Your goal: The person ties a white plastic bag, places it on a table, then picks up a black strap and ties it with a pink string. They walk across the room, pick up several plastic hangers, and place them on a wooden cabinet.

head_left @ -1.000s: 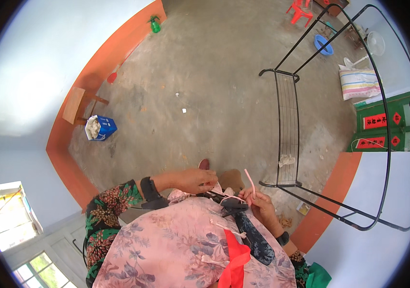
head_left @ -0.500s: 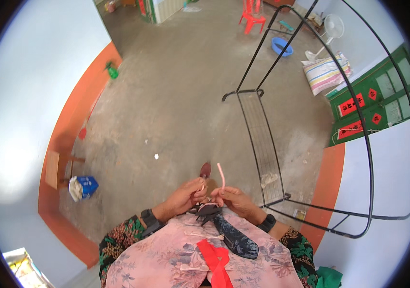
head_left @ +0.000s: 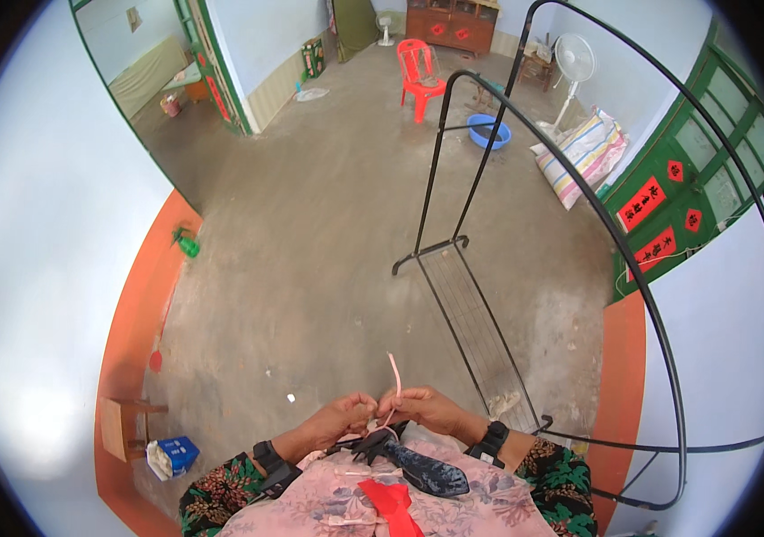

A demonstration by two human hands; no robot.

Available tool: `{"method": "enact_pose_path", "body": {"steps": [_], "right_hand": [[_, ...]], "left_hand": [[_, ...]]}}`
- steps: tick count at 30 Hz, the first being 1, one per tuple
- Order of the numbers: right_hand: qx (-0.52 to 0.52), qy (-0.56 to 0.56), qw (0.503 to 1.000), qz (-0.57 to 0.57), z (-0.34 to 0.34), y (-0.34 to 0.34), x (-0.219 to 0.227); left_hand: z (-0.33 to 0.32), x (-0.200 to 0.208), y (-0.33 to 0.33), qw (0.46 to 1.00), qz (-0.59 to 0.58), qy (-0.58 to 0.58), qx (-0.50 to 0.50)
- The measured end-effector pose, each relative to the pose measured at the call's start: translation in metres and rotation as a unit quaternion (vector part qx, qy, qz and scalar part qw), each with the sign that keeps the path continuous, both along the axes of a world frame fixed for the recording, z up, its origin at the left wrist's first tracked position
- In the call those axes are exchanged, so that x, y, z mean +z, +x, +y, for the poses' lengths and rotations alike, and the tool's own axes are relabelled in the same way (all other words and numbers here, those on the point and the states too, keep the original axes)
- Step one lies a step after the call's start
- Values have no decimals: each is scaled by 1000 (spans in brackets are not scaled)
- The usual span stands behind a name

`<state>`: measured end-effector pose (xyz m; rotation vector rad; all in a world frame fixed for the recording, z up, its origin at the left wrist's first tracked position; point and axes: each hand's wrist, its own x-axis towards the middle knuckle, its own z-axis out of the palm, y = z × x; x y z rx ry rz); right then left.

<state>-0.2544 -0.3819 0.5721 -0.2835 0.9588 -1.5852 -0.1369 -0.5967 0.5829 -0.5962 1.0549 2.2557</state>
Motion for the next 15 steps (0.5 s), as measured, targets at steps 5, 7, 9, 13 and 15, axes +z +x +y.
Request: {"method": "enact_pose_path", "body": {"steps": [5,7,9,13,15], "right_hand": [[-62,44,960,268,-24,-40,10],[-81,82,899,423,-37,-56,10],[-76,76,953,283,-53,-69,9],[-135,150,974,99,-95,-88,4],[-163,169,971,52,-123,-102,0]], "left_hand": [[-15,5,-53,991,17,-86,-103],[-25,3,-73,990,62,-42,-118],[-36,-1,-90,988,69,-45,-127],[-85,-15,-130,979,88,-54,-175],[-113,-25,-150,982,90,-38,-163]]}}
